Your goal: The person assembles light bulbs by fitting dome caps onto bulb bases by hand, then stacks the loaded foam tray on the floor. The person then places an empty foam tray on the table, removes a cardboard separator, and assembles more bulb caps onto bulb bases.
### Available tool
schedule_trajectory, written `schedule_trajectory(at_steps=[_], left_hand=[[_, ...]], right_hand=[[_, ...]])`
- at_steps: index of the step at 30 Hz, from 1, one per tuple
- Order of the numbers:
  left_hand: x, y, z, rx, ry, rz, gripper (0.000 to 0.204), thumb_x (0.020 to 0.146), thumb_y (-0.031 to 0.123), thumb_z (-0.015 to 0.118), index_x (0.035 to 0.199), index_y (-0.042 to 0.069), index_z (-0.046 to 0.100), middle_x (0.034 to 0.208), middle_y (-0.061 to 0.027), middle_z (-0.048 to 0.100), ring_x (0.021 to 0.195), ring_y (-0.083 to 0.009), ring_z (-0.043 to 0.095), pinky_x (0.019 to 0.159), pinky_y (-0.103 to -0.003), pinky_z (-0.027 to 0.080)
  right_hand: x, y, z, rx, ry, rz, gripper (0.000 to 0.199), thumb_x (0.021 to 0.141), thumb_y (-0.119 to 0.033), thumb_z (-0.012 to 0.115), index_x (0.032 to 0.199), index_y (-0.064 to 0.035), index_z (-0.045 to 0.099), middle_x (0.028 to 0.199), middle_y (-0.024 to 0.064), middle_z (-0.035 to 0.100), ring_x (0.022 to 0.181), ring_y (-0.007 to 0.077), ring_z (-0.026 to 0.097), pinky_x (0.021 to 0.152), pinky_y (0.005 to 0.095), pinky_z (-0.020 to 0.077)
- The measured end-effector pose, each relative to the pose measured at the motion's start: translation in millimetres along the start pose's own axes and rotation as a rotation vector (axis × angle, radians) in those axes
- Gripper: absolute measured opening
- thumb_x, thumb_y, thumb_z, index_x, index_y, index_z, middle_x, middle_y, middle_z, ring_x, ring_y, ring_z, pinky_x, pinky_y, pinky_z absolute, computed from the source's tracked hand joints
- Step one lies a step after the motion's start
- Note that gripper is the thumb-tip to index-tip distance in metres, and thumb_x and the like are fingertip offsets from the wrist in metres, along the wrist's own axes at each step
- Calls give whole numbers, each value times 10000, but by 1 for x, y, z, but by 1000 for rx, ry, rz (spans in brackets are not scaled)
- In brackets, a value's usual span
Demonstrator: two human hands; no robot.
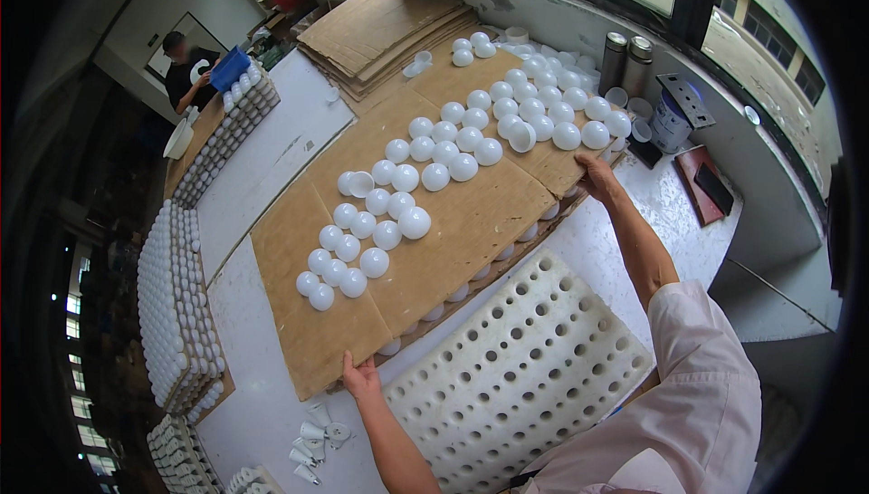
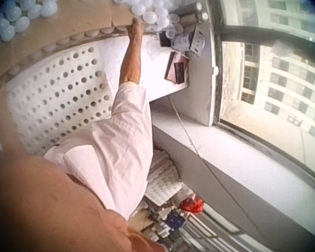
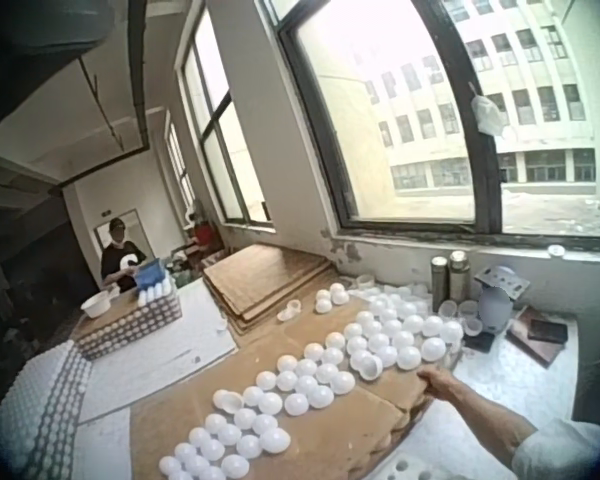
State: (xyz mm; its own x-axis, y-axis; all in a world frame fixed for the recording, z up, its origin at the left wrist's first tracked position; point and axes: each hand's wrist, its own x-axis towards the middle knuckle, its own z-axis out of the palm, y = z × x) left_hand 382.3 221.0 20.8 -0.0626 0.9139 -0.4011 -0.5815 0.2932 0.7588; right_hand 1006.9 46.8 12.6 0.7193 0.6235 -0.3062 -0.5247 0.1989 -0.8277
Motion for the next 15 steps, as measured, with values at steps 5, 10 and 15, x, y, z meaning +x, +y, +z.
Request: schedule_trajectory(at_steps=[5, 10, 15], left_hand=[[-4, 18, 6, 11, -40, 33, 349, 881, 114, 580, 1211, 38, 496, 1172, -112, 587, 1006, -243, 611, 811, -370, 537], [-36, 52, 28, 28, -52, 30, 385, 880, 93, 560, 1247, 26, 466, 1191, -119, 579, 1031, -251, 604, 819, -373, 540], [-91, 86, 17, 32, -86, 133, 383, 900, 101, 530, 1268, 23, 457, 1202, -119, 573, 1051, -260, 596, 811, -397, 546]], right_hand=[[-9, -6, 14, 138, -104, -130, 355, 891, -129, 559, 1221, -21, 484, 1157, 112, 596, 1021, 260, 615, 884, 431, 517], [-43, -21, 1, 190, -96, -254, 345, 880, -100, 570, 1192, 27, 495, 1144, 129, 602, 1020, 254, 618, 906, 404, 506], [-88, -31, 5, 239, -111, -331, 363, 869, -71, 573, 1188, 78, 482, 1158, 155, 596, 1037, 248, 613, 929, 372, 492]])
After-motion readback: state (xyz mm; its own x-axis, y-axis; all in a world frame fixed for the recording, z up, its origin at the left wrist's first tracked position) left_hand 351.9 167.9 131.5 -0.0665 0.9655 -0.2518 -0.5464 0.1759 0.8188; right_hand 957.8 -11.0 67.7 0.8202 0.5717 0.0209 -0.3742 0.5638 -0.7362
